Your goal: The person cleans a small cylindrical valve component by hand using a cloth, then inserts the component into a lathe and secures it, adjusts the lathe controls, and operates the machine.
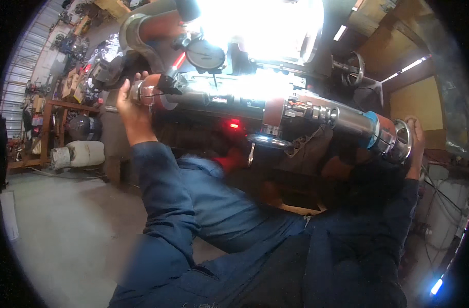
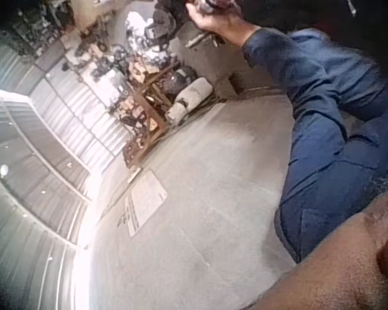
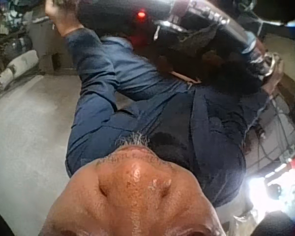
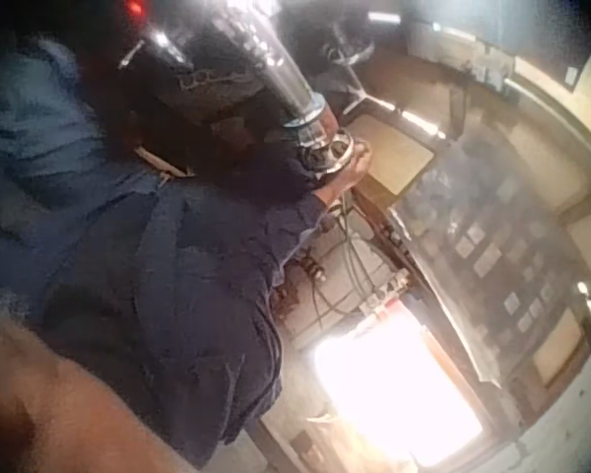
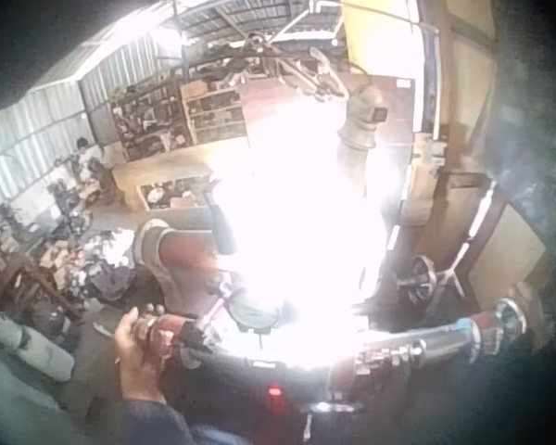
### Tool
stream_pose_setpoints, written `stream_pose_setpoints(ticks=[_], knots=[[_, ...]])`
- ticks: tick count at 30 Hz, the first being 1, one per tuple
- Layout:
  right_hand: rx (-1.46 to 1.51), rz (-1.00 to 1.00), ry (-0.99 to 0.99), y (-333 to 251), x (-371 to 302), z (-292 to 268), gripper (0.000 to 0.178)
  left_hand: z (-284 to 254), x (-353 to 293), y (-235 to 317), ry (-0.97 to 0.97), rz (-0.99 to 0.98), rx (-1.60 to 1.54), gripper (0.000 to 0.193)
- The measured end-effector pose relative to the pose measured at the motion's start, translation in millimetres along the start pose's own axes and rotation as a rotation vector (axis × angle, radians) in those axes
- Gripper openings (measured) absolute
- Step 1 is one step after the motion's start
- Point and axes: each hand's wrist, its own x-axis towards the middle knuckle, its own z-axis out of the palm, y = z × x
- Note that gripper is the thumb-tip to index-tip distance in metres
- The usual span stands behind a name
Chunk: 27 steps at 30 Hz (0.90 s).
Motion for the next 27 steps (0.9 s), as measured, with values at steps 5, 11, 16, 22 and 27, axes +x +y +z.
stream_pose_setpoints(ticks=[5,11,16,22,27], knots=[[-0.098,-0.027,-0.119,29.2,-1.1,21.3,0.031,-23.8,-0.8,6.7,0.123,0.017,-0.054,0.028],[-0.297,-0.023,-0.13,51.6,-26.0,8.4,0.029,-27.8,1.0,2.5,0.094,0.005,-0.039,0.025],[-0.408,0.009,-0.14,58.9,-53.3,-17.1,0.027,-35.4,0.7,4.5,0.106,-0.038,-0.091,0.023],[-0.402,-0.055,-0.201,57.8,-62.9,-57.8,0.026,-30.0,-1.9,5.4,0.08,-0.028,-0.075,0.022],[0.113,0.131,-0.283,1.3,-47.3,-41.8,0.028,-32.3,-1.4,4.1,0.085,-0.019,-0.044,0.021]])
